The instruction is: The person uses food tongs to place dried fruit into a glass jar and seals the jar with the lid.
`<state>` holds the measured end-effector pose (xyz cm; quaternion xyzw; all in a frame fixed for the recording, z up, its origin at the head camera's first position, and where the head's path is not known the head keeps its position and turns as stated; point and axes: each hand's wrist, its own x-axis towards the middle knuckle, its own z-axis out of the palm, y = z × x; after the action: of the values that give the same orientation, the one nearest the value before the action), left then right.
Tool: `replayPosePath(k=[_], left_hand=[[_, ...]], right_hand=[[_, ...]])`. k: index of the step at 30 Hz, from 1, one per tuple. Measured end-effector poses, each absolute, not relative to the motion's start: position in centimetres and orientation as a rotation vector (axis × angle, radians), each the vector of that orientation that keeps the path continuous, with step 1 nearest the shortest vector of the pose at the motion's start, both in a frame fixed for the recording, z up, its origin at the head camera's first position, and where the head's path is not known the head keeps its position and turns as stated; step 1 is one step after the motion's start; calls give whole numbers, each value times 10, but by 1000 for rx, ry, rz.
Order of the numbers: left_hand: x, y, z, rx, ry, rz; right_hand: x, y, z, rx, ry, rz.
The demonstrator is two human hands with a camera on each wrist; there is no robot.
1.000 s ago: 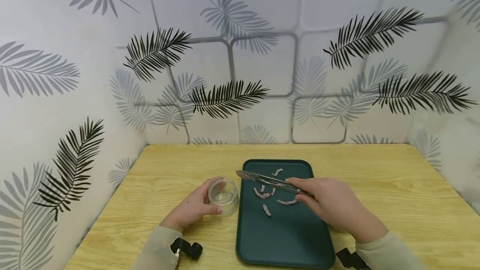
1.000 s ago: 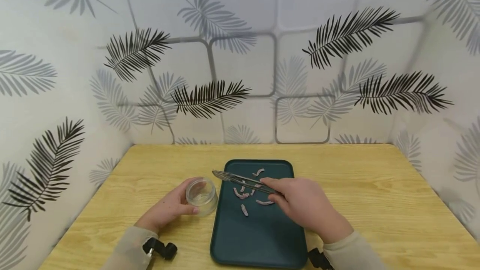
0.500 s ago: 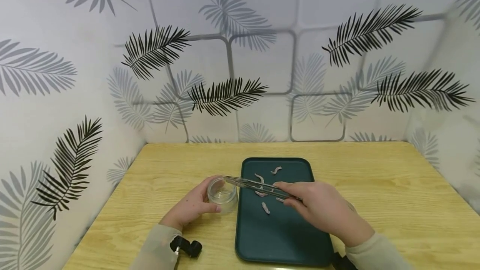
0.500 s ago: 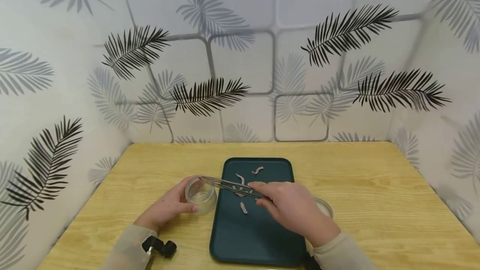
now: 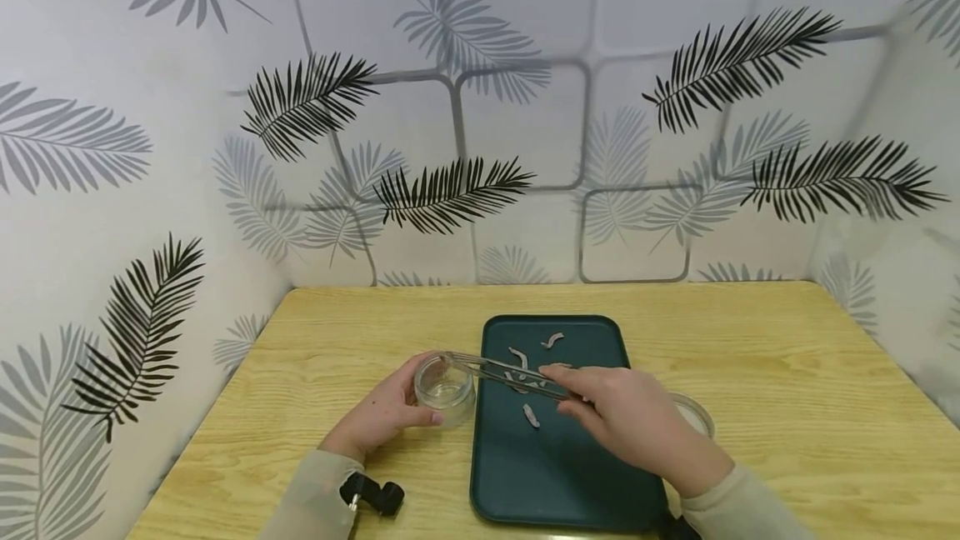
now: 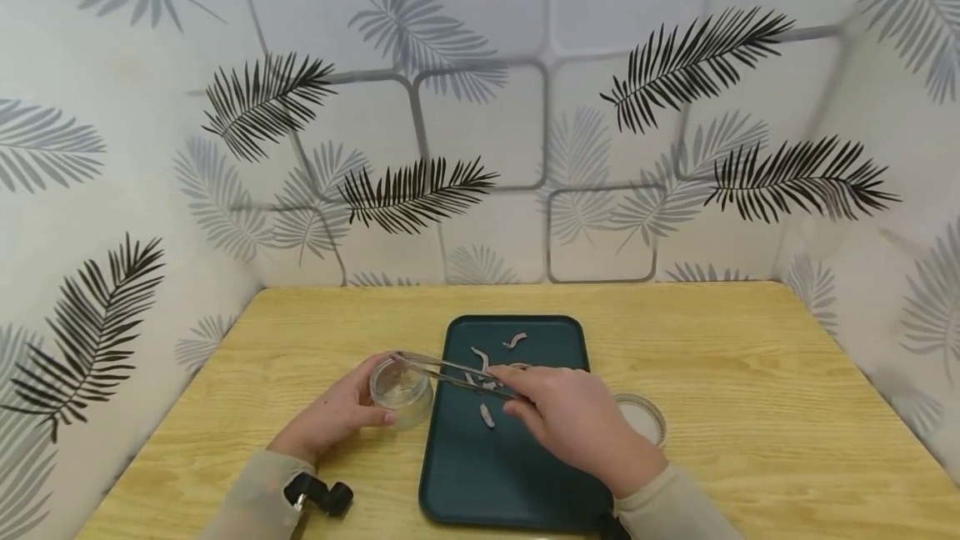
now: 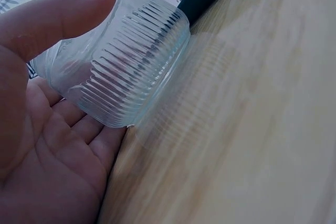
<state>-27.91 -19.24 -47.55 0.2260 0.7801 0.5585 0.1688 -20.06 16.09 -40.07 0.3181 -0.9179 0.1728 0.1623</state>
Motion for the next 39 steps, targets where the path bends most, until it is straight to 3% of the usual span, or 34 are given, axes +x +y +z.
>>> replayPosePath(k=[22,39], left_hand=[[-280,-193,-474,656,2184,1596],[-280,-195,-477,654,2153,1620]], right_hand=[[-219,205,-391,649,-2897,527],[-239,244,-408,547,-2995,497]])
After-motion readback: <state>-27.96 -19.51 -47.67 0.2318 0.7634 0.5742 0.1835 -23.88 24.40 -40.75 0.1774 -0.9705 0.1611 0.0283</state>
